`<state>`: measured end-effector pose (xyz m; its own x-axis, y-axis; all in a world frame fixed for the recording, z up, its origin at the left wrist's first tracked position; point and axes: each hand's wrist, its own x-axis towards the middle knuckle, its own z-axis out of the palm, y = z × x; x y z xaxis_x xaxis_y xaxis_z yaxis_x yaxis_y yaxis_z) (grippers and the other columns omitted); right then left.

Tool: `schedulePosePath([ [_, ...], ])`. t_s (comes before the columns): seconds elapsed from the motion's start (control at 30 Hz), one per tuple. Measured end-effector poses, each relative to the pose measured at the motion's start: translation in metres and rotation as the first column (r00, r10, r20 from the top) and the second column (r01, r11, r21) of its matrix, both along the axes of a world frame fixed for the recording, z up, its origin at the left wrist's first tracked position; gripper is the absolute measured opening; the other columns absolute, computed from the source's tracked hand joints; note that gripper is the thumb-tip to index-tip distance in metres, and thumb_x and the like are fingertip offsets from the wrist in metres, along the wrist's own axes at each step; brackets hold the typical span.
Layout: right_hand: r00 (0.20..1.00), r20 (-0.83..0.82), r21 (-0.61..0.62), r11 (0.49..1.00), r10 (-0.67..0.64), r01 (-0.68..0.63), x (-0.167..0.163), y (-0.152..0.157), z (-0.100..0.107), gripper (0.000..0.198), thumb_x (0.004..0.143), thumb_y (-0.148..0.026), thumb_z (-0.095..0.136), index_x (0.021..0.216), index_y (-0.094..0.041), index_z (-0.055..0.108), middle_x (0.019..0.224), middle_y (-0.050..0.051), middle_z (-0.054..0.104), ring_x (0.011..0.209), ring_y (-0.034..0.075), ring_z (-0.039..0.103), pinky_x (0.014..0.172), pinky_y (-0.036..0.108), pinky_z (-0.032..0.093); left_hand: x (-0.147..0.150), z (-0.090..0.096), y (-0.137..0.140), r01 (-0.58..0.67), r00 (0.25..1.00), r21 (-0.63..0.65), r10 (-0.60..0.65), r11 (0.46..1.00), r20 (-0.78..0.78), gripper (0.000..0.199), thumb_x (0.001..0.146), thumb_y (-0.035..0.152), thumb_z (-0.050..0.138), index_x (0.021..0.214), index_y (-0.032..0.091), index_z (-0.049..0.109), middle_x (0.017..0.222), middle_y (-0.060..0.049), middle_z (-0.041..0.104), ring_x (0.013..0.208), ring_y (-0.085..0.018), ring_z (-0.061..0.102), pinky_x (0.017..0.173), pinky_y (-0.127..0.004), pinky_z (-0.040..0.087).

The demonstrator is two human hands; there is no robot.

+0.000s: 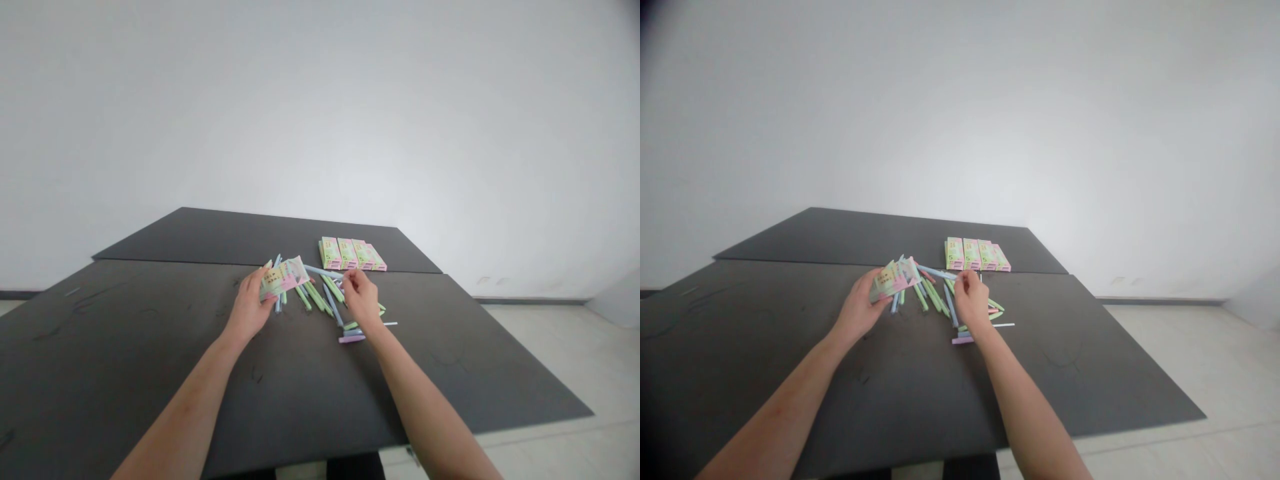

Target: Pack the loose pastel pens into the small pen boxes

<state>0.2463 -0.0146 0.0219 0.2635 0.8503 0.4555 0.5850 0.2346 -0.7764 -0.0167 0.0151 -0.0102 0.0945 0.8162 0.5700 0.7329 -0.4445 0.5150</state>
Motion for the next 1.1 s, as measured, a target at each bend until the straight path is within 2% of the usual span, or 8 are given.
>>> schedulePosePath([
  [0.07,0.974,-0.224,0.056,0.998,0.032,-0.020,0.009,-0.001,0.003,0.015,0.085,-0.034,0.050,0.085,-0.020,0.056,0.059,-0.005,0.054,0.047,0.011,0.048,0.049,0.022,0.038,0.000,-0.001,0.000,0.006,1.000,0.024,-0.006,1.000,-0.015,0.061,0.075,0.015,0.060,0.133,0.021,0.042,0.131,-0.011,0.053,0.125,-0.028,0.049,0.107,-0.048,0.041],
  [0.13,0.914,-0.393,0.149,0.988,0.103,-0.048,0.015,-0.003,0.006,0.015,0.083,-0.035,0.052,0.084,-0.019,0.053,0.056,-0.007,0.049,0.042,0.009,0.042,0.043,0.020,0.033,0.000,-0.002,0.000,0.009,0.999,0.043,-0.007,0.999,-0.037,0.060,0.074,0.014,0.059,0.132,0.021,0.044,0.132,-0.011,0.054,0.126,-0.029,0.048,0.108,-0.048,0.041],
  [0.2,0.862,-0.473,0.250,0.966,0.180,-0.064,0.018,-0.005,0.008,0.014,0.082,-0.033,0.055,0.084,-0.019,0.053,0.055,-0.008,0.047,0.041,0.007,0.038,0.040,0.019,0.030,0.000,-0.003,0.000,0.013,0.998,0.056,-0.010,0.998,-0.060,0.059,0.074,0.013,0.058,0.131,0.020,0.045,0.132,-0.012,0.054,0.126,-0.029,0.048,0.108,-0.049,0.041],
  [0.3,0.833,-0.491,0.337,0.938,0.252,-0.085,0.018,-0.009,0.010,0.011,0.082,-0.030,0.057,0.083,-0.019,0.055,0.052,-0.008,0.045,0.040,0.006,0.037,0.040,0.019,0.028,0.000,-0.004,0.000,0.026,0.996,0.069,-0.020,0.997,-0.087,0.056,0.074,0.012,0.056,0.128,0.019,0.047,0.132,-0.012,0.053,0.126,-0.029,0.048,0.109,-0.048,0.040],
  [0.43,0.865,-0.425,0.350,0.930,0.267,-0.115,0.016,-0.015,0.010,0.009,0.084,-0.027,0.056,0.085,-0.019,0.058,0.052,-0.008,0.044,0.043,0.007,0.036,0.043,0.020,0.028,0.001,-0.004,-0.001,0.039,0.993,0.078,-0.030,0.996,-0.113,0.055,0.074,0.012,0.055,0.128,0.017,0.047,0.132,-0.013,0.053,0.125,-0.029,0.047,0.109,-0.049,0.039],
  [0.7,0.980,-0.137,0.353,0.931,0.147,-0.090,0.015,-0.022,0.011,0.007,0.082,-0.021,0.054,0.084,-0.018,0.060,0.061,-0.005,0.049,0.050,0.009,0.041,0.049,0.021,0.033,0.001,-0.007,0.000,0.045,0.991,0.097,-0.032,0.994,-0.130,0.055,0.074,0.013,0.056,0.127,0.018,0.047,0.132,-0.012,0.053,0.124,-0.030,0.048,0.109,-0.049,0.039],
  [0.9,0.994,-0.020,0.386,0.918,0.110,-0.094,0.015,-0.027,0.015,0.007,0.082,-0.018,0.053,0.084,-0.019,0.060,0.065,-0.003,0.055,0.052,0.010,0.047,0.051,0.022,0.038,0.000,-0.008,0.002,0.046,0.990,0.103,-0.032,0.994,-0.135,0.055,0.074,0.013,0.056,0.128,0.017,0.047,0.132,-0.013,0.053,0.124,-0.030,0.048,0.109,-0.049,0.039],
  [1.1,0.994,0.078,0.373,0.923,0.072,-0.096,0.012,-0.027,0.012,0.008,0.083,-0.018,0.053,0.087,-0.020,0.060,0.060,-0.004,0.053,0.051,0.010,0.048,0.053,0.023,0.040,0.002,-0.007,0.000,0.051,0.990,0.106,-0.037,0.993,-0.134,0.054,0.074,0.014,0.056,0.127,0.018,0.047,0.132,-0.012,0.054,0.124,-0.030,0.048,0.109,-0.050,0.039],
])
